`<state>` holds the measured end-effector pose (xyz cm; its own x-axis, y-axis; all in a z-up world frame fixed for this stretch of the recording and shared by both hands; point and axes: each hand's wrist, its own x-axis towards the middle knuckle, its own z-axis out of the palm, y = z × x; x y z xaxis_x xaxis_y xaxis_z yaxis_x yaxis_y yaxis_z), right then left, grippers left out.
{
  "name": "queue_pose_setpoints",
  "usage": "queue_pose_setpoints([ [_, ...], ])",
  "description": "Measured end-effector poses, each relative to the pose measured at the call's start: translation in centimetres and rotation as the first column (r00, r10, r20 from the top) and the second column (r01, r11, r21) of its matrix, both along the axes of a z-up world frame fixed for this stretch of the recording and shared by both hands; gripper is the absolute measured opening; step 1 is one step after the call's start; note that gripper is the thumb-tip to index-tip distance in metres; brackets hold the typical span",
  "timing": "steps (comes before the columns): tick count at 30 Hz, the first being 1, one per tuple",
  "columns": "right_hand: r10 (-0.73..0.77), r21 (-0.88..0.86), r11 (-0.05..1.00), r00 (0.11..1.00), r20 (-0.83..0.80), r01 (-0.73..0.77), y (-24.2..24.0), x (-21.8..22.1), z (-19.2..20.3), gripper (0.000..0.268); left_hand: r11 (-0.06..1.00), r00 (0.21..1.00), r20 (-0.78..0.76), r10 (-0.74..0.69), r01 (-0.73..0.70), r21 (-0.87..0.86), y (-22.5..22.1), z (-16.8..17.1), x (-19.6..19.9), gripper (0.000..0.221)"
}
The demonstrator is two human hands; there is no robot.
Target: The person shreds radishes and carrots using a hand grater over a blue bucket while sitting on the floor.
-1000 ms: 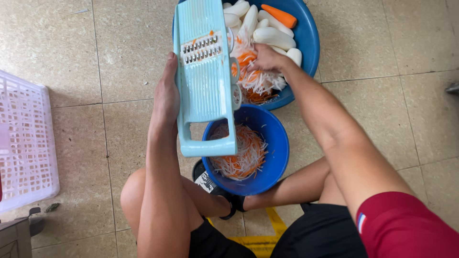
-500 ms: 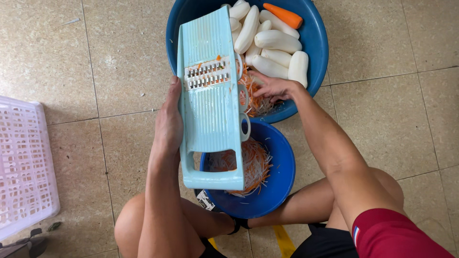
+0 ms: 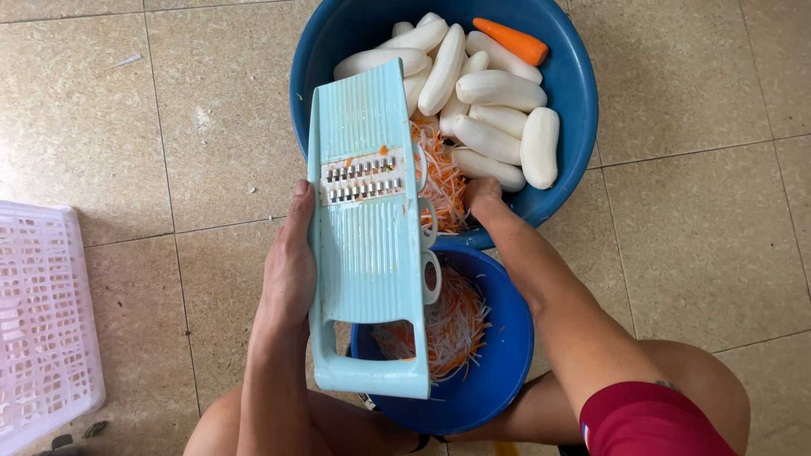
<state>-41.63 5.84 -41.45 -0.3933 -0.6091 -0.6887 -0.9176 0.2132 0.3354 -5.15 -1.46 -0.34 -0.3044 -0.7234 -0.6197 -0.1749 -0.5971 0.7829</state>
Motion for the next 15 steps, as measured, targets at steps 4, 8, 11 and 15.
queue_pose_setpoints([
  [4, -0.051, 0.014, 0.999, 0.997, 0.062, 0.050, -1.0, -1.1, -0.3, 0.034, 0.999, 0.998, 0.067, 0.001, -0.004, 0.054, -0.3, 0.0, 0.1, 0.086],
  [8, 0.086, 0.083, 0.992, 0.995, 0.049, -0.090, -2.0, -0.3, 2.3, 0.039, 0.999, 0.998, 0.060, 0.021, -0.023, 0.037, -0.3, 0.1, 0.2, 0.085],
  [11, 0.099, 0.160, 0.981, 0.991, 0.090, -0.113, -3.1, 1.0, 8.2, 0.046, 0.999, 0.999, 0.044, 0.029, -0.031, 0.036, -0.3, 0.2, 0.7, 0.085],
  [15, 0.028, 0.208, 0.977, 0.992, 0.126, -0.054, -3.6, 0.9, 17.5, 0.057, 0.999, 0.999, 0.031, 0.026, -0.027, 0.040, -0.4, 0.4, 0.7, 0.086],
])
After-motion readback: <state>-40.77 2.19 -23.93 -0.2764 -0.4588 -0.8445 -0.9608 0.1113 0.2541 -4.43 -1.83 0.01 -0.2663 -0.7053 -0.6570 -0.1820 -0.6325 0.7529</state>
